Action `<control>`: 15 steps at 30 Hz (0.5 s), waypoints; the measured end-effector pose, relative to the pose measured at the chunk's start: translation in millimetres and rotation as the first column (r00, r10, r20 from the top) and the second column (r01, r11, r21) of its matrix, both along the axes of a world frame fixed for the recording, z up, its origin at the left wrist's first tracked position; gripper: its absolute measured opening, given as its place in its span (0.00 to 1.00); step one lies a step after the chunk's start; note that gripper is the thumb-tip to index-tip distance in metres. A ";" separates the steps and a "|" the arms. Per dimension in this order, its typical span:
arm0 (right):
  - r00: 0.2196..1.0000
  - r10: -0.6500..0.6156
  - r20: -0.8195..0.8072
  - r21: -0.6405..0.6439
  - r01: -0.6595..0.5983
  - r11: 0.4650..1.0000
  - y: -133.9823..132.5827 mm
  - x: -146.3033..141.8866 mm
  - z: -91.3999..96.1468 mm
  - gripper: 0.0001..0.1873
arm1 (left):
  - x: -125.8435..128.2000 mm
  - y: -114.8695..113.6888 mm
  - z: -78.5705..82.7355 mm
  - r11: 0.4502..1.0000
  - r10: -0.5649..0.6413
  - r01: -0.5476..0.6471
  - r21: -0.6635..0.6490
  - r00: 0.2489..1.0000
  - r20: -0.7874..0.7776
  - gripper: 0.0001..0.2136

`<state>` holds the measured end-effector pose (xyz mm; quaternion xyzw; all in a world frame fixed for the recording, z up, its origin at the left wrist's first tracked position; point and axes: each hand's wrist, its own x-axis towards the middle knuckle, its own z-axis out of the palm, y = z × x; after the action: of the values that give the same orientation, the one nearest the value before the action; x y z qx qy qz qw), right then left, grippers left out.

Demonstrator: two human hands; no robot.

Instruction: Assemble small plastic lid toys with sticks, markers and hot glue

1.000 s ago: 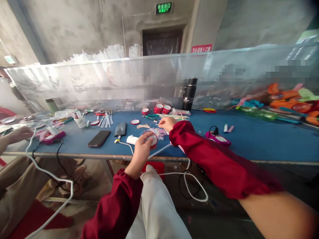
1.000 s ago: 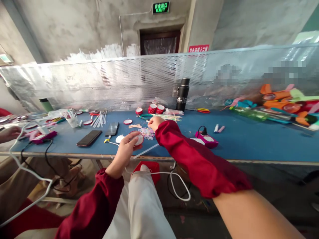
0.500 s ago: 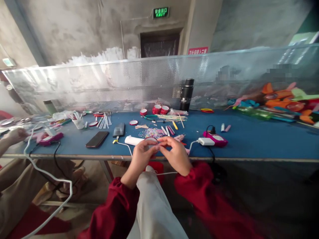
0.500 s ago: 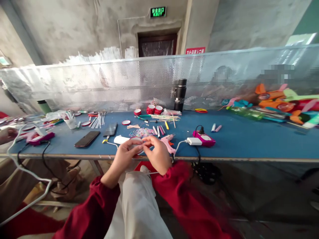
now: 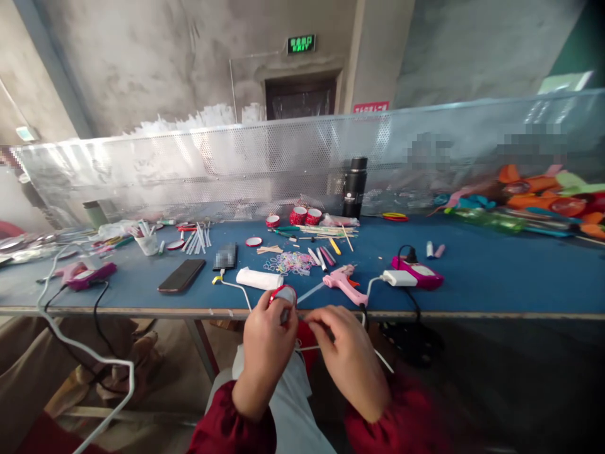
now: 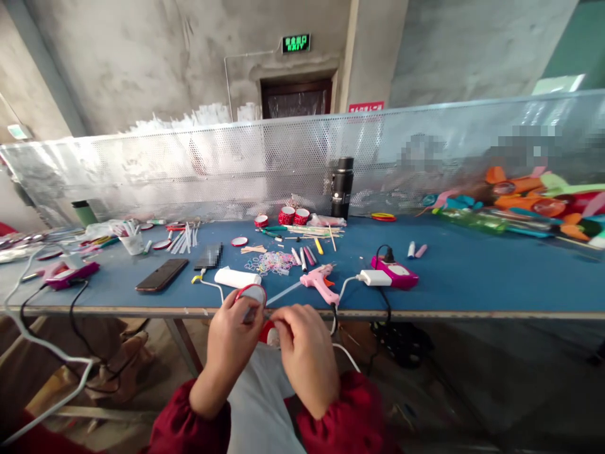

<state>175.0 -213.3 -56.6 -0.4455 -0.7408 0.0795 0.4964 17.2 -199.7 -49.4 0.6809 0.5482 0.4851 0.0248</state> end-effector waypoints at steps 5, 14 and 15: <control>0.937 0.311 -0.157 -0.072 -0.325 0.943 -21.2 -7.0 4.5 0.09 | -14.9 -1.1 -5.3 0.999 0.009 -0.004 -0.047 0.992 0.125 0.07; 0.659 0.611 -0.439 -0.029 -0.690 0.723 -45.0 -19.0 4.8 0.14 | -21.0 -25.6 -13.3 0.987 -0.126 0.147 -0.068 0.962 0.242 0.07; 0.649 0.589 -0.480 -0.013 -0.677 0.736 -42.3 -18.2 1.4 0.16 | -19.1 -29.2 -12.3 0.979 -0.173 0.196 -0.063 0.950 0.259 0.06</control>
<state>156.8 -255.5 -55.1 -0.1720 -0.7040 0.4188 0.5471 -2.0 -228.9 -61.8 0.6603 0.4954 0.5384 0.1695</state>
